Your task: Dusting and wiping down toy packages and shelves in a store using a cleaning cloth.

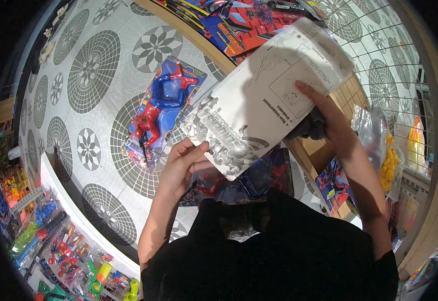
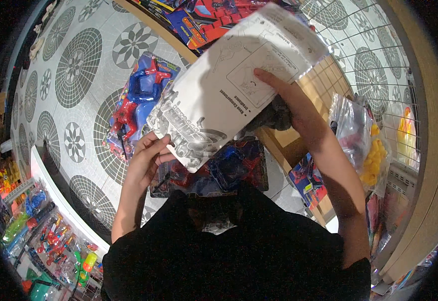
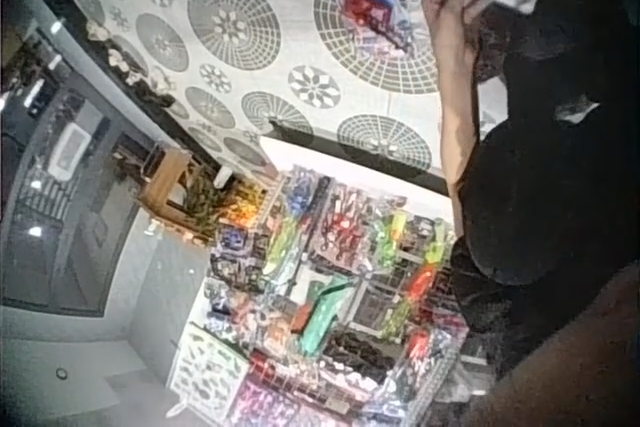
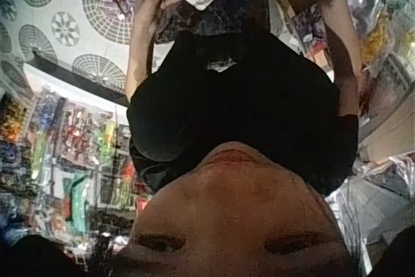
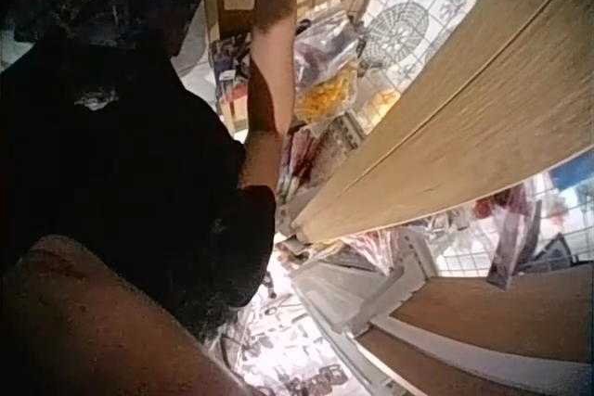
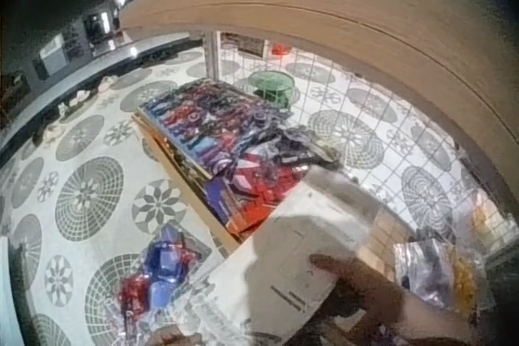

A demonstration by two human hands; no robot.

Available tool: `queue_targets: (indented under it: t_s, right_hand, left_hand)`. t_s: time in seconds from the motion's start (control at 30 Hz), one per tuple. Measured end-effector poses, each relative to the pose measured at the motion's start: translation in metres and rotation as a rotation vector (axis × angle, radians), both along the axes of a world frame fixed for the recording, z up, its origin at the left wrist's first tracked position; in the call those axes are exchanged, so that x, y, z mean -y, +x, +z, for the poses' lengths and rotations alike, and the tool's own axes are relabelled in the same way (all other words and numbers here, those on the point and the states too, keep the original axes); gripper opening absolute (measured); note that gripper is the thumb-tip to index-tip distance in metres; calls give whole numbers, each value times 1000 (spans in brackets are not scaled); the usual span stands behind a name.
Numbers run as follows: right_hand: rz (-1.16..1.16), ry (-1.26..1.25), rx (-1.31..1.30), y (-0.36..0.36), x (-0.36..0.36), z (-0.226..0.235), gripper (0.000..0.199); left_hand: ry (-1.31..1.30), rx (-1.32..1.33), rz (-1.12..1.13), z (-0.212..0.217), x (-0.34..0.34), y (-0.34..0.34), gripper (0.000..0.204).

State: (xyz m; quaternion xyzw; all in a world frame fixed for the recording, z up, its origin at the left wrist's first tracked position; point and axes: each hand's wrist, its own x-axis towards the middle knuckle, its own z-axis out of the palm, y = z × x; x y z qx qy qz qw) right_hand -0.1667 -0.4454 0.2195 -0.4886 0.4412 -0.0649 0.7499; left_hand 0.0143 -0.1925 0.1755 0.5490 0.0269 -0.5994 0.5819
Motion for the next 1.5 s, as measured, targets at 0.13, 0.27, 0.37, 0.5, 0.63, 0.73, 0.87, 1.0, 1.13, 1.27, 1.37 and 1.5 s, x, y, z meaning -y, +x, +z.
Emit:
queue_targets:
  t_s: [0.13, 0.27, 0.37, 0.5, 0.63, 0.73, 0.87, 1.0, 1.13, 1.27, 1.37, 1.5]
  right_hand:
    - [-131, -203, 62, -5, 4, -4, 50]
    - [-426, -409, -67, -29, 27, -3, 41]
    - [-630, -870, 180, -27, 36, -1, 35]
    - [-428, -903, 20, 1, 56, -4, 33]
    - [109, -1719, -173, 28, 87, -61, 39]
    - [278, -1496, -93, 51, 54, -59, 47]
    - [640, -1551, 65, 81, -11, -54, 49]
    - [761, -1434, 296, 78, -54, -46, 50]
    - [938, -1212, 602, 62, -82, -28, 58]
    - [1023, -1276, 533, 56, -64, -21, 64]
    - [878, -1206, 152, 56, -29, -25, 67]
    - [550, -1750, -70, 26, 63, -52, 62]
  left_hand:
    - [-15, -14, 77, -1, 0, -1, 16]
    - [-70, 26, 66, 1, -1, -1, 16]
    - [-90, 51, 40, 0, -2, -1, 15]
    - [-57, 60, 62, 4, 1, -4, 17]
    - [-43, 90, 75, 2, 6, -8, 5]
    - [-57, 114, 79, 2, 5, -8, 4]
    - [-7, 97, 133, 12, 10, -8, 5]
    - [-43, 96, 110, 0, 0, -5, 6]
    - [-26, 144, 149, 10, 6, -12, 3]
    - [-28, 187, 107, 7, 6, -6, 2]
    - [33, 175, 100, 13, 8, -5, 6]
    - [-18, 152, 96, 20, 15, -8, 6]
